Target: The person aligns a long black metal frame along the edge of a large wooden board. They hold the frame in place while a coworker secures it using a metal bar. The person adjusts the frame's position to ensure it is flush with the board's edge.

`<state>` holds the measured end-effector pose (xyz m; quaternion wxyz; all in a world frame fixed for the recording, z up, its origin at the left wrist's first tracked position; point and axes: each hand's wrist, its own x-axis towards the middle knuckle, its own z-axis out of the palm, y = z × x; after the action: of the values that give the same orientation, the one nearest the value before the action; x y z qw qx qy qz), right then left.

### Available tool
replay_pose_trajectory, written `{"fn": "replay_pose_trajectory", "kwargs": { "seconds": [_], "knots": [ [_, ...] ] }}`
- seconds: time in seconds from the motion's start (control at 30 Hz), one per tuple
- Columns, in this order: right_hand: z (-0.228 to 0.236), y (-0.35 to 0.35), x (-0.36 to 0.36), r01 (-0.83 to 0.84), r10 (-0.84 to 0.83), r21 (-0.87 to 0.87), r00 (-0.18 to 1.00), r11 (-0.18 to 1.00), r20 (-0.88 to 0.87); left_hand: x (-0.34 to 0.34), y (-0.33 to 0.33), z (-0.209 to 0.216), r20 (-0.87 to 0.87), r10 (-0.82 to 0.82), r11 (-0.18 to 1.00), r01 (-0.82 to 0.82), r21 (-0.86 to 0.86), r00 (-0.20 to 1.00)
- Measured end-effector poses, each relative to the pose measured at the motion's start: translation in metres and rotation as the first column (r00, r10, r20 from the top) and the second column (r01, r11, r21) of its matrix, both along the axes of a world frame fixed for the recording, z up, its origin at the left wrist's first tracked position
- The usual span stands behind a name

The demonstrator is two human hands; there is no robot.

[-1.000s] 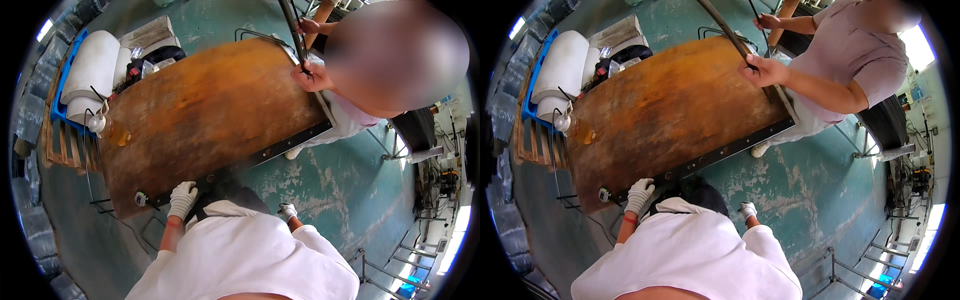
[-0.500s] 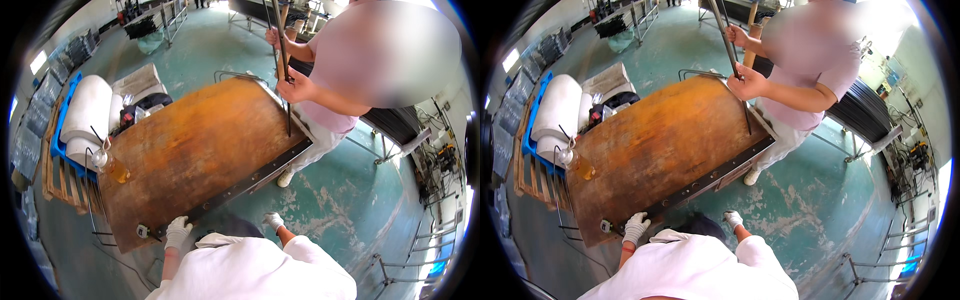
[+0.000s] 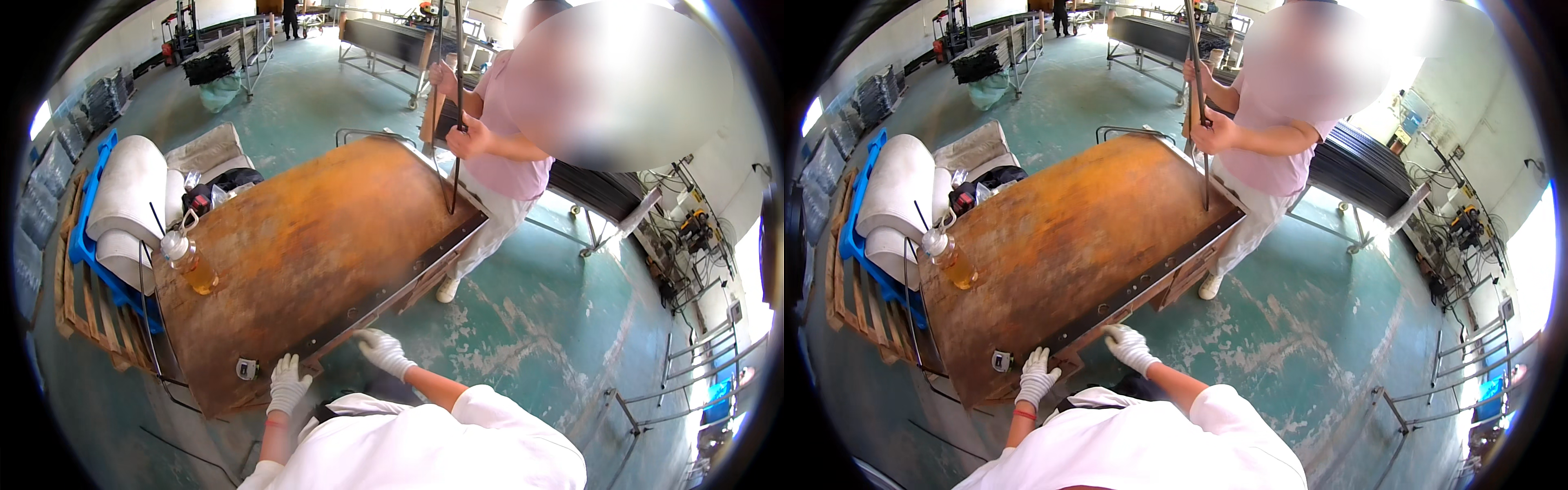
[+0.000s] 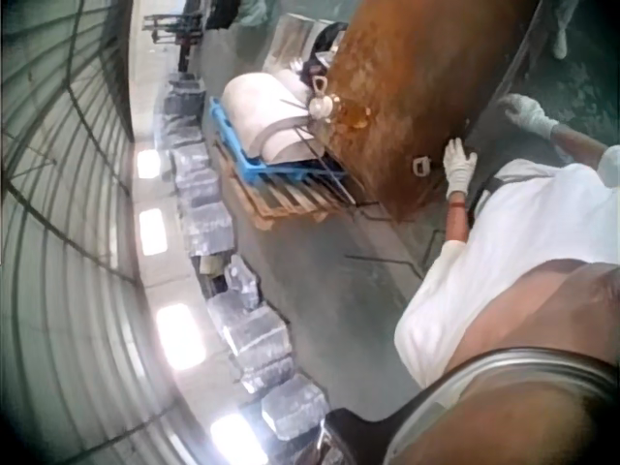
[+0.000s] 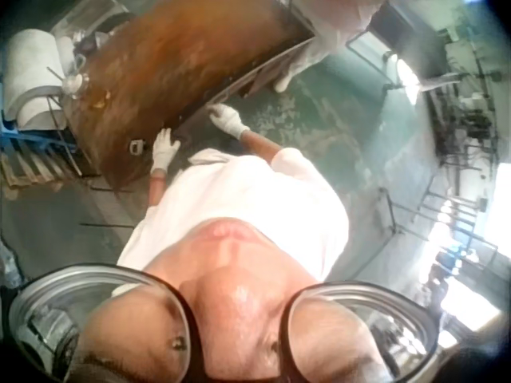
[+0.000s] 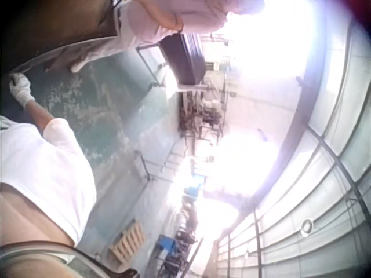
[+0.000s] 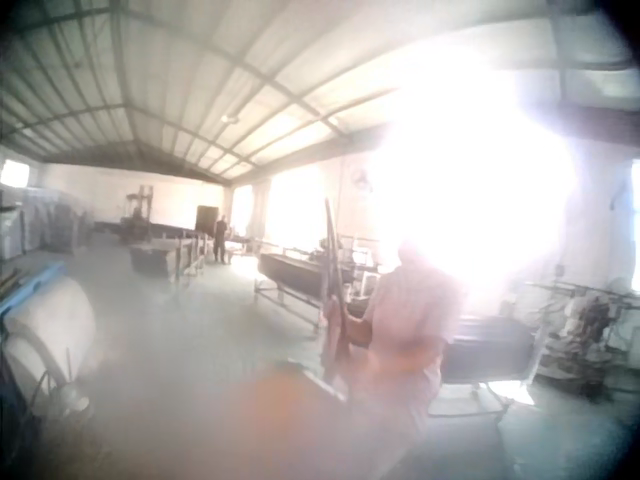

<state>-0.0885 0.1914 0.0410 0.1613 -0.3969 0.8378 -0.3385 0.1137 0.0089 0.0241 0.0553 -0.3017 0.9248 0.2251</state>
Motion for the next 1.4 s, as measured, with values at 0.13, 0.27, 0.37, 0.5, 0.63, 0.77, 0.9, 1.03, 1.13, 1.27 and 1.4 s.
{"fn": "replay_pose_trajectory", "kwargs": {
  "seconds": [0.13, 0.27, 0.37, 0.5, 0.63, 0.77, 0.9, 1.03, 1.13, 1.27, 1.4],
  "knots": [
    [-0.005, -0.042, 0.033, -0.195, 0.201, 0.061, 0.971, 0.979, -0.129, 0.001, -0.004, -0.011, 0.044, -0.059, 0.998, 0.059, -0.015, 0.997],
    [-0.006, -0.063, 0.043, -0.287, 0.330, 0.242, 0.930, 0.927, -0.163, 0.007, -0.008, -0.016, 0.057, -0.091, 0.996, 0.092, -0.015, 0.994],
    [-0.011, -0.068, 0.044, -0.300, 0.360, 0.316, 0.921, 0.900, -0.150, 0.013, -0.009, -0.028, 0.028, -0.098, 0.993, 0.099, -0.058, 0.995],
    [-0.034, -0.056, 0.035, -0.300, 0.384, 0.413, 0.914, 0.860, -0.135, 0.012, -0.007, -0.033, -0.030, -0.062, 0.997, 0.061, -0.036, 0.998],
    [-0.019, -0.060, 0.031, -0.352, 0.454, 0.477, 0.883, 0.805, -0.116, 0.010, -0.012, -0.030, 0.005, -0.044, 0.999, 0.044, -0.008, 0.999],
    [-0.023, -0.063, 0.030, -0.337, 0.429, 0.435, 0.893, 0.835, -0.133, 0.007, -0.007, -0.023, 0.017, -0.040, 0.998, 0.040, -0.047, 0.999],
    [-0.022, -0.062, 0.032, -0.319, 0.416, 0.442, 0.898, 0.839, -0.142, 0.007, -0.006, -0.025, 0.007, -0.051, 0.997, 0.052, -0.064, 0.999],
    [-0.024, -0.064, 0.033, -0.312, 0.413, 0.485, 0.903, 0.817, -0.115, 0.008, -0.008, -0.027, -0.017, -0.062, 0.995, 0.060, -0.078, 0.998],
    [-0.024, -0.065, 0.035, -0.297, 0.398, 0.485, 0.910, 0.822, -0.118, 0.008, -0.008, -0.025, 0.000, -0.076, 0.994, 0.076, -0.081, 0.997],
    [-0.023, -0.067, 0.037, -0.281, 0.381, 0.493, 0.918, 0.823, -0.113, 0.008, -0.008, -0.024, 0.016, -0.076, 0.994, 0.077, -0.079, 0.997],
    [-0.028, -0.068, 0.037, -0.265, 0.371, 0.501, 0.920, 0.824, -0.124, 0.009, -0.008, -0.029, 0.008, -0.085, 0.992, 0.085, -0.095, 0.996]
  ]
}}
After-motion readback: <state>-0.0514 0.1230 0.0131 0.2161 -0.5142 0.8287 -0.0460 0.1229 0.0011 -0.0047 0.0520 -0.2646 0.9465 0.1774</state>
